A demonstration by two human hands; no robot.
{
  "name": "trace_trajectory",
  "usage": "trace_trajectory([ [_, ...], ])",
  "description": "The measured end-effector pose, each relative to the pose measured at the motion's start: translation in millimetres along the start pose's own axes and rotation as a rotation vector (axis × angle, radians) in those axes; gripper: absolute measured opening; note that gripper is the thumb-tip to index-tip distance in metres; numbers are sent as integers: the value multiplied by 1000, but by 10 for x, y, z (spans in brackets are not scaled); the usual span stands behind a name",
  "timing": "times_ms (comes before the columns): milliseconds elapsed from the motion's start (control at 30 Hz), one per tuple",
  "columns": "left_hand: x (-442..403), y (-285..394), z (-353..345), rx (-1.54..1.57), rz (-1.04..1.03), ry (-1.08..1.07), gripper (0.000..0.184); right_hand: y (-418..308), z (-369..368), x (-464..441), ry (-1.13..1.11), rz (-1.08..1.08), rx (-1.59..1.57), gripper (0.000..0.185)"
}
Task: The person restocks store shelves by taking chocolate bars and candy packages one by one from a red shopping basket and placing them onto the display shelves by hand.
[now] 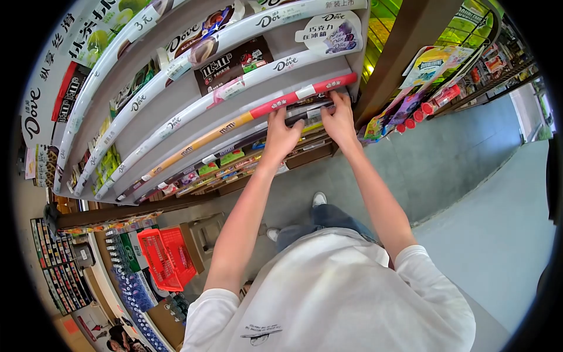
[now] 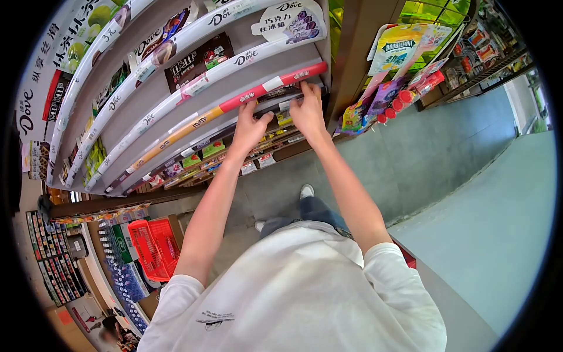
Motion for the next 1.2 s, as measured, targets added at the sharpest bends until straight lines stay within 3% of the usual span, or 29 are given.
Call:
trace_trajectory([
  [167, -21, -19, -82, -108, 42, -70, 52, 0, -144, -60, -66, 110, 232, 42],
  [233, 2, 65, -88, -185, -115, -5, 55, 23, -155, -31, -90, 90, 250, 44],
  [300, 28, 40, -104, -197, -109, -11, 59, 48, -177, 22, -117, 72, 266, 46],
  [400, 110, 26, -99, -197, -96, -27, 64, 2, -94, 132, -34, 85, 155, 49],
  [500, 184, 7, -94, -115, -77, -79, 69, -219, 50, 333, 69, 243, 86, 43],
  [600, 211, 33, -87, -77, -67, -138, 69, -229, 93, 638, 16, 151, 54, 41],
  [733, 320, 110, 108, -16, -237, 28, 58, -47, 30, 1061, -108, 76, -5, 30],
  [800, 578, 33, 308, 183, -200, 100, 45, 76, -62, 1262, -196, -88, -75, 24],
  [833, 740, -21, 437, 373, -37, 92, 36, 122, -139, 1388, -267, -219, -111, 20],
  [900, 1051, -357, 705, 393, 85, 138, 28, 205, -296, 1577, -346, -285, -140, 18],
  [933, 1196, -525, 890, 383, 94, 204, 28, 122, -393, 1649, -407, -259, -149, 18],
  [1000, 1545, -1067, 1224, 537, 428, 289, 24, 80, -560, 1820, -440, -366, -75, 27],
  [1200, 2501, -1808, 2819, 561, 582, 750, 19, -553, -1430, 2530, -710, -352, -158, 40],
])
Point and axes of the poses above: each hand's wrist, its own x-axis away from the middle knuckle, its own z-axis out of the back of the hand, y = z × x, the point moved 9 cm from there along -x, towards the middle knuckle, and after that the axes turned 12 degrees about y, right-handed, at the moved point
